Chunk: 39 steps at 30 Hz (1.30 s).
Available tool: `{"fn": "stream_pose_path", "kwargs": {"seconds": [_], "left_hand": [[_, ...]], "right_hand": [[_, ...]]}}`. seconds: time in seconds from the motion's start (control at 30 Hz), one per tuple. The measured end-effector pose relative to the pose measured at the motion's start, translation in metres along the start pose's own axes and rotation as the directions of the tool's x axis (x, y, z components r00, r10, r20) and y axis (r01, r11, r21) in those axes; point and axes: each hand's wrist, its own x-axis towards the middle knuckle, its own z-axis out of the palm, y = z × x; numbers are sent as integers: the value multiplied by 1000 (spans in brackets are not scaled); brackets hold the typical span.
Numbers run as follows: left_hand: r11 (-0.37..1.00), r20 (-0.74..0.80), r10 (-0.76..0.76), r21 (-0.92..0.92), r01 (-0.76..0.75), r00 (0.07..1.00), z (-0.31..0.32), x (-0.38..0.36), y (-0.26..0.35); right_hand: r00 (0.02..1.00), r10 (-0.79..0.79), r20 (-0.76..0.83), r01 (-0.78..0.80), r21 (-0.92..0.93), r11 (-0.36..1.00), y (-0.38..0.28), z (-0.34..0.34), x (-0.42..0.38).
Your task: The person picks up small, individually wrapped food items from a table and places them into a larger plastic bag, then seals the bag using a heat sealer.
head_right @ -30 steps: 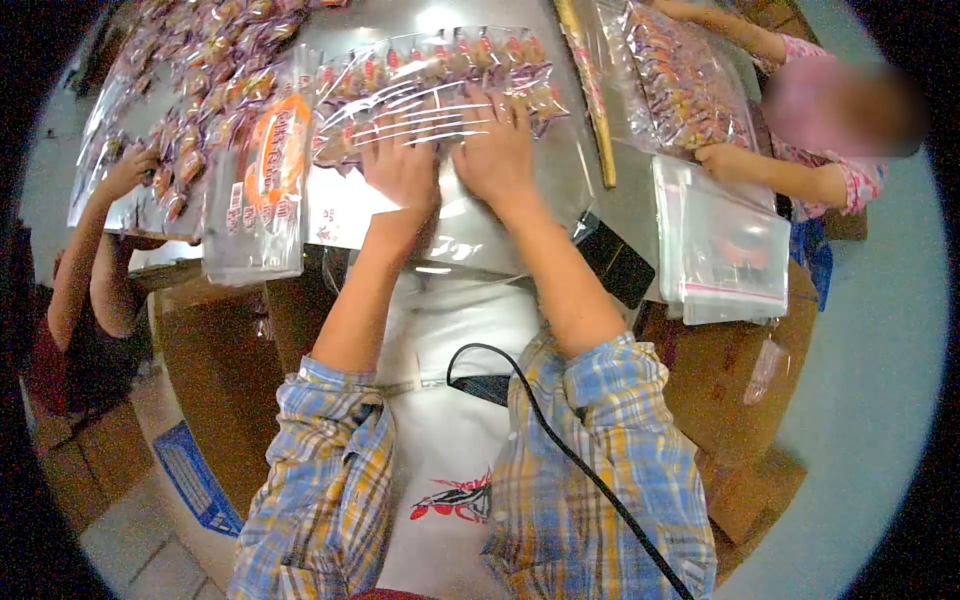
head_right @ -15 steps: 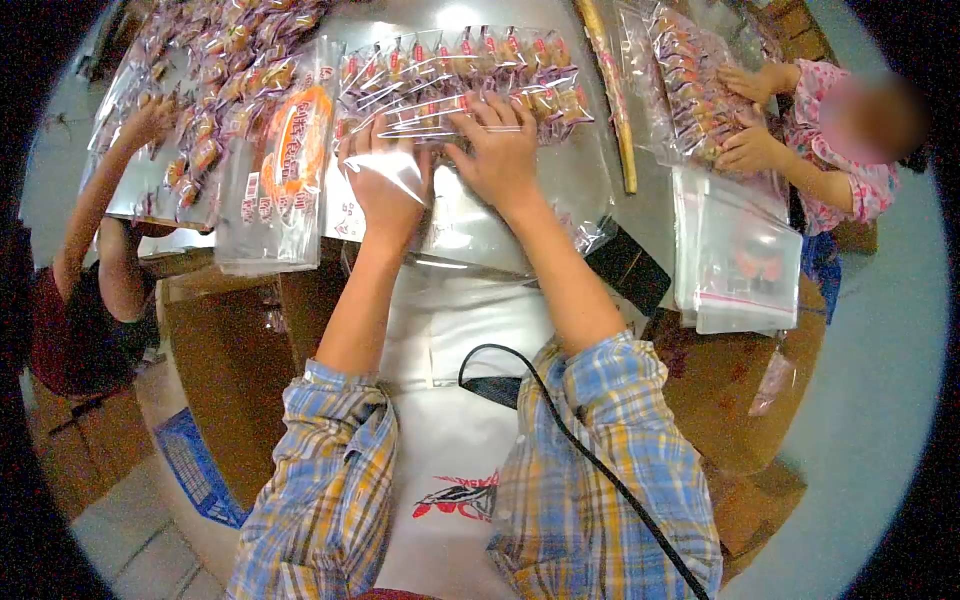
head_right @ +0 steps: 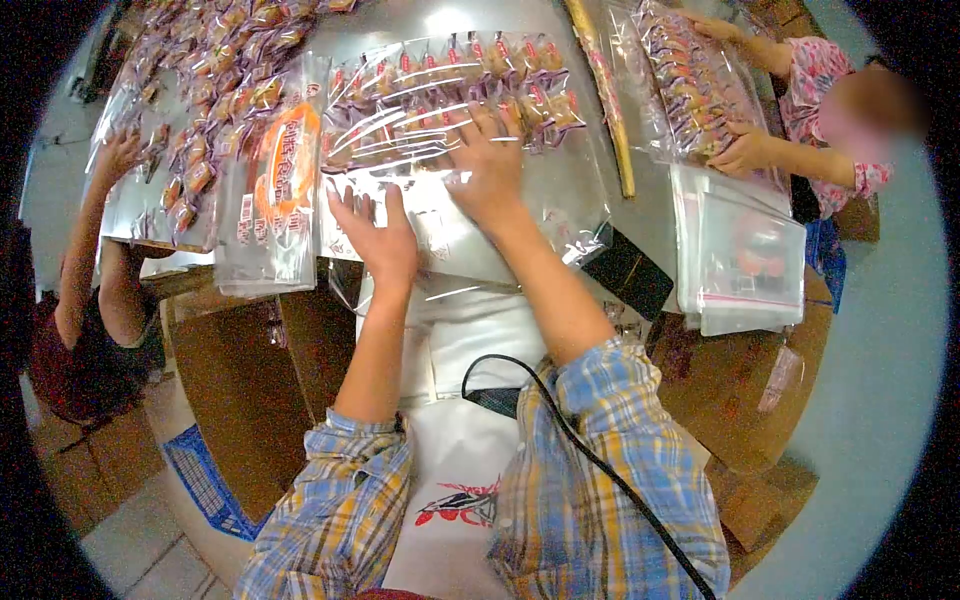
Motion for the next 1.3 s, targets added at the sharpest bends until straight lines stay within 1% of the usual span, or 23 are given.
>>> {"fn": "stream_pose_path", "kwargs": {"seconds": [0.07, 0.1, 0.13, 0.2, 0.23, 0.27, 0.33, 0.4, 0.43, 0.47, 0.53, 0.6, 0.63, 0.7, 0.77, 0.83, 0.87, 0.93, 0.97, 1.07, 1.2, 1.23, 1.3], "left_hand": [[946, 71, -167, -269, 180, 983, 0, 8, 11], [936, 112, -165, -294, 191, 980, -2, 11, 11], [989, 20, -59, -138, 61, 998, 0, 19, 9], [980, -18, -177, -94, 174, 984, -2, 14, 16], [989, -23, -130, -79, 128, 991, -2, 13, 6], [989, -1, -121, 83, 121, 993, -6, 5, 5], [936, 50, 239, 254, -244, 970, -14, -17, 10], [925, 269, 224, 243, -291, 937, -35, -47, 23], [864, 335, 434, 109, -492, 836, -52, -56, 21], [751, 372, 624, -43, -659, 687, -68, -59, 17], [615, 367, 759, -134, -777, 537, -101, -42, 48], [632, 299, 735, 25, -775, 609, -135, -6, 35], [642, 186, 711, 219, -735, 678, -138, 21, 40], [722, 162, 473, 493, -486, 866, -154, 87, 19], [573, 195, 503, 654, -494, 842, -161, 153, -12], [356, 295, 529, 774, -524, 795, -171, 195, -42], [241, 348, 540, 809, -536, 767, -171, 213, -53], [220, 422, 452, 801, -556, 786, -172, 234, -65], [205, 455, 402, 801, -562, 795, -172, 241, -70], [185, 356, 108, 910, -371, 928, -164, 250, -53], [379, 299, 545, 745, -549, 783, -176, 231, -59], [442, 276, 578, 686, -579, 768, -180, 212, -50], [574, 165, 541, 644, -505, 825, -185, 177, -43]], "right_hand": [[1000, 24, 18, -24, -38, 999, -3, 1, 1], [999, 34, 38, -34, -20, 999, -3, -1, 2], [997, 45, 55, -44, -2, 999, -4, -3, 4], [996, 42, 75, -44, 23, 999, -3, -8, 3], [995, 42, 88, -45, 34, 998, -1, -10, 2], [995, 22, 100, -23, 11, 1000, 1, -11, 0], [992, -20, 127, 24, -33, 999, 4, -14, -1], [987, -31, 157, 36, -30, 999, 6, -14, 0], [985, -44, 165, 52, -48, 997, 8, -14, 0], [983, -52, 173, 66, -71, 995, 12, -15, 2], [989, -87, 121, 93, -50, 994, 17, -17, -1], [990, -67, 126, 76, -61, 995, 13, -33, 1], [991, -58, 122, 63, -31, 998, 14, -36, 2], [992, -72, 103, 77, -46, 996, 15, -34, -3], [986, -86, 146, 98, -75, 992, 15, -38, 2], [960, -65, 272, 98, -110, 989, 2, -48, -3], [959, -86, 271, 113, -87, 990, 0, -49, -5], [953, -124, 278, 140, -41, 989, -6, -50, -11], [924, -74, 375, 121, -104, 987, -11, -50, -13], [967, -104, 232, 110, -12, 994, -13, -51, -26], [967, -113, 227, 103, 56, 993, -2, -49, -30], [967, -99, 235, 88, 57, 994, -2, -50, -32], [967, -82, 242, 69, 60, 996, -5, -56, -34]]}}
